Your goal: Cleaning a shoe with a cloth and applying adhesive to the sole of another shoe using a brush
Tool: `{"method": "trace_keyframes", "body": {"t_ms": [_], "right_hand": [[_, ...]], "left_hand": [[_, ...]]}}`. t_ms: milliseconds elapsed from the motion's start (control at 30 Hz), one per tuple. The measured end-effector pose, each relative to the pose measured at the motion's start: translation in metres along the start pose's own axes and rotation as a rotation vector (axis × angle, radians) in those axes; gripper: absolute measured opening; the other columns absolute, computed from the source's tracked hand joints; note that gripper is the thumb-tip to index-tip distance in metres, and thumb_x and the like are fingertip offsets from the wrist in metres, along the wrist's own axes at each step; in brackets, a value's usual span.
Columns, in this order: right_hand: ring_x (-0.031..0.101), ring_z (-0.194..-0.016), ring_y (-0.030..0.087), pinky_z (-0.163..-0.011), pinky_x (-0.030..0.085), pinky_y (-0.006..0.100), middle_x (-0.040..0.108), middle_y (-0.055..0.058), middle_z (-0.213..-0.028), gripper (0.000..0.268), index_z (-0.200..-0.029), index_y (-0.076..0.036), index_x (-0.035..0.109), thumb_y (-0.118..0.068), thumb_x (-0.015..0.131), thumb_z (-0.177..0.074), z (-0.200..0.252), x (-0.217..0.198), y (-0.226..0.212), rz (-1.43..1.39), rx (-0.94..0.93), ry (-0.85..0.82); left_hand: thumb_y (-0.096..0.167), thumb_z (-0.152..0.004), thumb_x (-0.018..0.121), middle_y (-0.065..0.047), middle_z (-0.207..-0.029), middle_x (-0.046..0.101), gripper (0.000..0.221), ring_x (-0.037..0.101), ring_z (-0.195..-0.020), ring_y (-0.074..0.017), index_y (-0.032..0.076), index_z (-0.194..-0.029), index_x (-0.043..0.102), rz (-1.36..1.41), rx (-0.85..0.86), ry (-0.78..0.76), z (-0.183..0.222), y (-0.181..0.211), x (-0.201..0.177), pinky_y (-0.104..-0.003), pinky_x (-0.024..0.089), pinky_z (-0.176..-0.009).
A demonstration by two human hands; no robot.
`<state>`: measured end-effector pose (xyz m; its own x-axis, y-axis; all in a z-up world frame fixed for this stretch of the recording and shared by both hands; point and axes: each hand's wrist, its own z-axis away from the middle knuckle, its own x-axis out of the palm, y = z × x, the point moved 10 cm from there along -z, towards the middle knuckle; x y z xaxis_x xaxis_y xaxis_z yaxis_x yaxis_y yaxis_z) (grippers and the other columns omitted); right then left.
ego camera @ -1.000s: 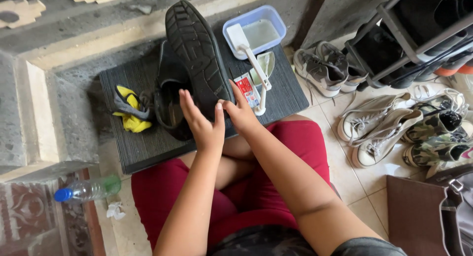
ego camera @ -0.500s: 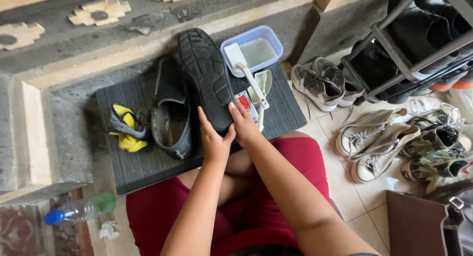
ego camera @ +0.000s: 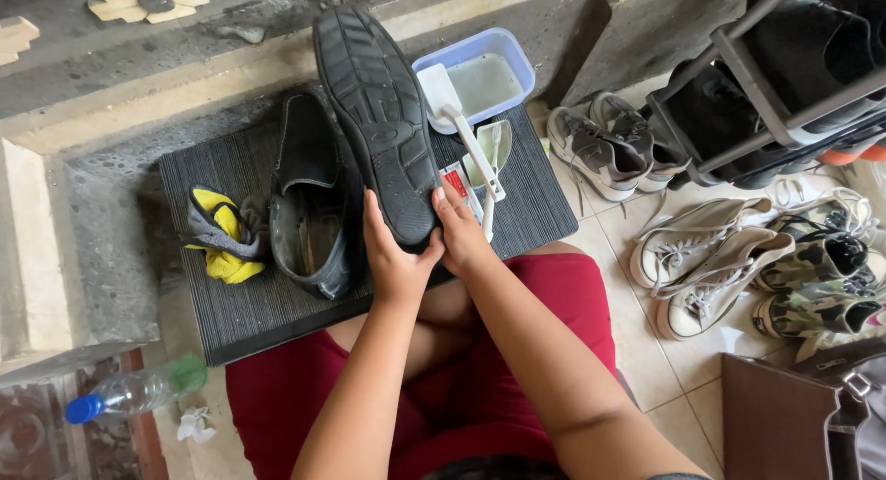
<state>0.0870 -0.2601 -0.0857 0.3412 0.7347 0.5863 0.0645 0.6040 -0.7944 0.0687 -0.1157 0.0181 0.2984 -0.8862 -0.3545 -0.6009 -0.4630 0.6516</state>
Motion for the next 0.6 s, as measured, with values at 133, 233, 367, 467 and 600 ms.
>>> {"method": "trace_keyframes", "body": {"t_ms": [133, 233, 367, 467, 600], "right_hand": [[0.056, -0.131, 0.033, -0.108, 0.049, 0.055, 0.054, 0.022, -0.147, 0.056, -0.158, -0.015, 0.042, -0.028, 0.061, -0.107, -0.003, 0.028, -0.025, 0.023, -0.064, -0.02], [0.047, -0.14, 0.032, -0.116, 0.043, 0.052, 0.05, 0.02, -0.153, 0.048, -0.156, -0.015, 0.045, -0.027, 0.051, -0.11, -0.011, 0.04, -0.04, 0.24, -0.095, 0.004], [0.042, -0.146, 0.037, -0.12, 0.036, 0.051, 0.05, 0.021, -0.154, 0.048, -0.155, -0.02, 0.047, -0.032, 0.052, -0.108, -0.007, 0.053, -0.06, 0.642, -0.107, 0.085], [0.049, -0.142, 0.034, -0.117, 0.042, 0.048, 0.055, 0.017, -0.15, 0.049, -0.154, -0.022, 0.048, -0.036, 0.054, -0.107, -0.012, 0.047, -0.06, 0.777, -0.091, 0.113], [0.05, -0.141, 0.037, -0.115, 0.045, 0.049, 0.052, 0.017, -0.153, 0.058, -0.157, -0.019, 0.043, -0.036, 0.06, -0.104, -0.003, 0.044, -0.064, 0.951, -0.179, 0.095]], "left_hand": [[0.037, -0.067, 0.09, -0.029, -0.144, 0.051, 0.111, 0.059, -0.126, -0.0432, -0.005, -0.155, 0.036, -0.01, -0.056, 0.011, -0.006, -0.013, 0.005, -0.047, 0.051, -0.104], [0.022, -0.064, 0.092, -0.035, -0.145, 0.047, 0.121, 0.056, -0.127, -0.0494, -0.003, -0.161, 0.024, 0.018, -0.108, -0.049, -0.013, -0.02, 0.017, -0.052, 0.049, -0.105], [0.022, -0.069, 0.094, -0.034, -0.156, 0.034, 0.123, 0.041, -0.142, -0.048, 0.005, -0.164, 0.017, 0.095, -0.389, -0.076, -0.013, -0.038, 0.026, -0.053, 0.037, -0.118], [0.026, -0.069, 0.096, -0.027, -0.16, 0.027, 0.125, 0.034, -0.149, -0.041, 0.01, -0.164, 0.017, 0.106, -0.493, -0.048, -0.004, -0.049, 0.032, -0.05, 0.032, -0.123], [0.023, -0.066, 0.1, -0.024, -0.16, 0.019, 0.134, 0.026, -0.152, -0.0368, 0.013, -0.165, 0.01, 0.129, -0.586, 0.03, 0.02, -0.057, 0.038, -0.047, 0.026, -0.127]]}}
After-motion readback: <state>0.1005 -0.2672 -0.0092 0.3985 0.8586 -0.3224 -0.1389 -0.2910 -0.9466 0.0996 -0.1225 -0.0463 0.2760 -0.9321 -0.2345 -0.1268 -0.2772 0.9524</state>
